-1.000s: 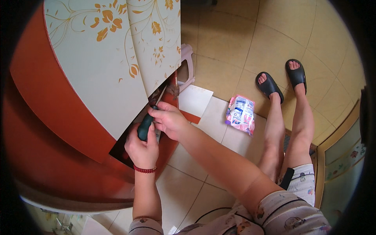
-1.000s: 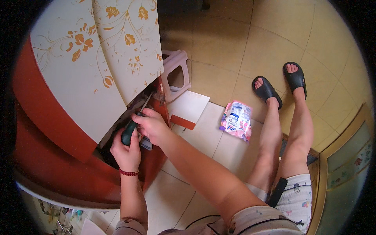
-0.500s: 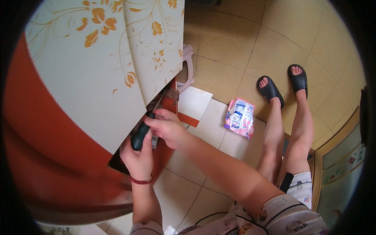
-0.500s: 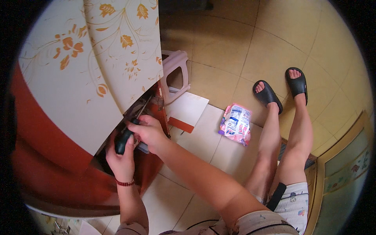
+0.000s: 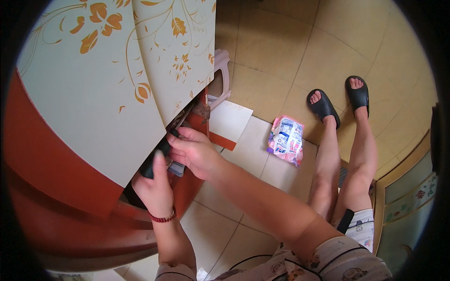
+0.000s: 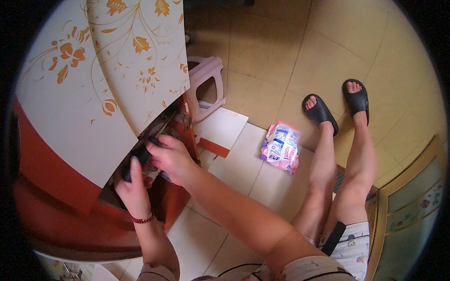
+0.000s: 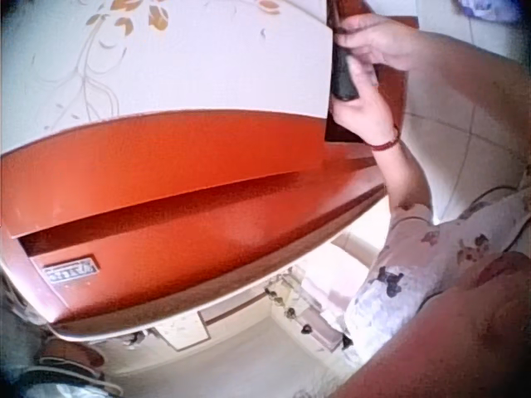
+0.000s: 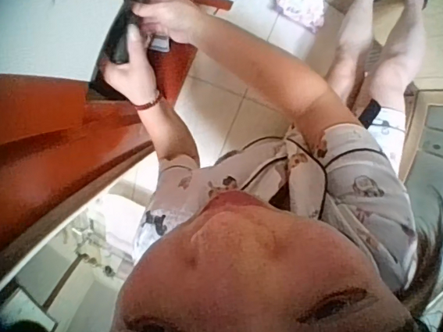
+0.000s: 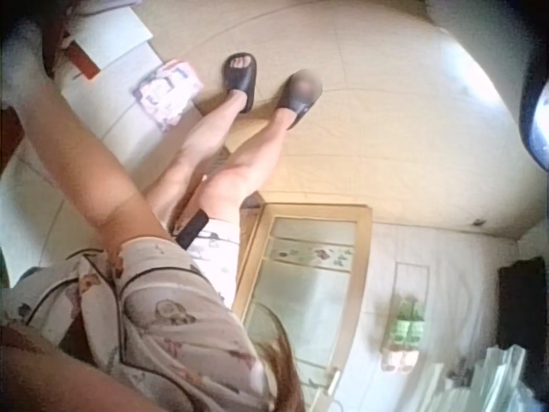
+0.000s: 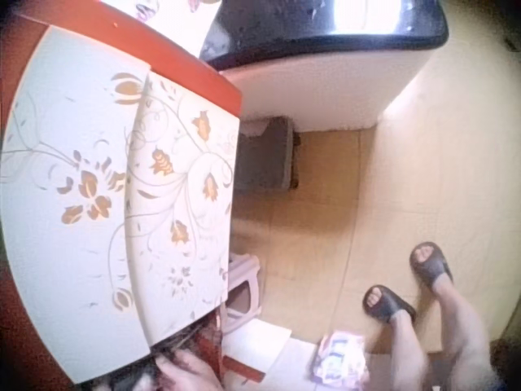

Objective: The person uses a screwdriver to tighten or adjust the hinge screws inside a red and white floor cabinet, then handles a detached hinge component by hand.

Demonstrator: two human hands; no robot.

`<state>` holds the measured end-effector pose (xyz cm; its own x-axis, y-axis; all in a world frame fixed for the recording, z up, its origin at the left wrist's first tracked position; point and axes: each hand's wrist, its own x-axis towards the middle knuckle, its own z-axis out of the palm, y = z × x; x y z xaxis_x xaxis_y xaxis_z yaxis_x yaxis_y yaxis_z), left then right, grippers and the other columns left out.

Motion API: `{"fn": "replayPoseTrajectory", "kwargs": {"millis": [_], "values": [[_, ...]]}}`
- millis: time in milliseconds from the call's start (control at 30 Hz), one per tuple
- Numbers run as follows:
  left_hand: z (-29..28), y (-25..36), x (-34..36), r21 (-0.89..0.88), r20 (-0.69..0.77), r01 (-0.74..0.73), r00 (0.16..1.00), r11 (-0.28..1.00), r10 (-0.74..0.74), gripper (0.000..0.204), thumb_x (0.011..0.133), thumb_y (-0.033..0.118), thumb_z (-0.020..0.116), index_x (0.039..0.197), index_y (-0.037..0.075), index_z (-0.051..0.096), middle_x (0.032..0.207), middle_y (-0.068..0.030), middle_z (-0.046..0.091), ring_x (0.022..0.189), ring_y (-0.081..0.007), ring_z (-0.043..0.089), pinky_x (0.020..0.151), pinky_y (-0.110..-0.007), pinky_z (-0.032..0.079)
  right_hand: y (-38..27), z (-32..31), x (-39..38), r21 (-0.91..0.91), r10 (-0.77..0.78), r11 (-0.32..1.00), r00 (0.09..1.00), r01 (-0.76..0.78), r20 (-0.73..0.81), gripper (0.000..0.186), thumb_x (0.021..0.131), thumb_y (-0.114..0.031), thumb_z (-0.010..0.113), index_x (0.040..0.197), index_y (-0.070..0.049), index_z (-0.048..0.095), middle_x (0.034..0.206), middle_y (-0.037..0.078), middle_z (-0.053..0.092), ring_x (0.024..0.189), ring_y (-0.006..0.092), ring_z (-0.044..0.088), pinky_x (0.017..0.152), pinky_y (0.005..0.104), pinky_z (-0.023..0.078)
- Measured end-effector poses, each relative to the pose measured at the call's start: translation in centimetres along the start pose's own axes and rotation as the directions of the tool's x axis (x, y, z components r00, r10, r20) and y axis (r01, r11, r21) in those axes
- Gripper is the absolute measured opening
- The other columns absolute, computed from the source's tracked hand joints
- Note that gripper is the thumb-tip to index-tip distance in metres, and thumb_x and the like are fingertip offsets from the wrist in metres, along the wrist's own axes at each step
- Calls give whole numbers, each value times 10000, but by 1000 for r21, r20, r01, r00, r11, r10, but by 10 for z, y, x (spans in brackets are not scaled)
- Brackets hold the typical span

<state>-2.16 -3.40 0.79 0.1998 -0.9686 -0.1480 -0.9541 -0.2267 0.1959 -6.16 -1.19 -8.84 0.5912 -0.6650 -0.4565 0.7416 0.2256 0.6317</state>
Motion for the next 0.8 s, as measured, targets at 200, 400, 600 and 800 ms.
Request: {"fn": "replayPoseTrajectory", "kwargs": {"millis": [200,400,600,800], "values": [[3,-18,-19,34,-17,-112,994,993,113,267,812,190,562,952,-31,513,670,-33,530,432,-45,421,374,-166,328,3,3,4,-309,54,944,979,-114,-197,255,808,-199,562,966,-26,463,888,58,530,746,136,530,645,254,438],[0,-7,-25,-97,-49,339,938,936,-344,339,824,315,526,806,-24,539,517,-30,473,336,-60,363,300,-193,261,6,4,-11,-29,12,1000,1000,-12,-12,167,844,-139,492,968,-30,464,877,63,524,793,127,524,695,262,455],[-19,-19,-49,-234,-121,335,922,913,-369,311,823,297,537,770,-9,537,513,-17,467,365,-58,376,326,-187,273,26,-6,-18,-205,98,974,995,-92,20,205,823,-122,528,996,-34,460,897,63,524,851,137,524,736,284,464],[-12,-25,-50,-172,-121,181,972,968,-203,224,817,165,554,910,-38,532,646,-30,534,465,-42,415,403,-177,322,23,-8,-17,-289,77,955,997,-72,5,178,840,-138,498,999,-67,459,873,37,520,820,117,508,708,264,454]]}}
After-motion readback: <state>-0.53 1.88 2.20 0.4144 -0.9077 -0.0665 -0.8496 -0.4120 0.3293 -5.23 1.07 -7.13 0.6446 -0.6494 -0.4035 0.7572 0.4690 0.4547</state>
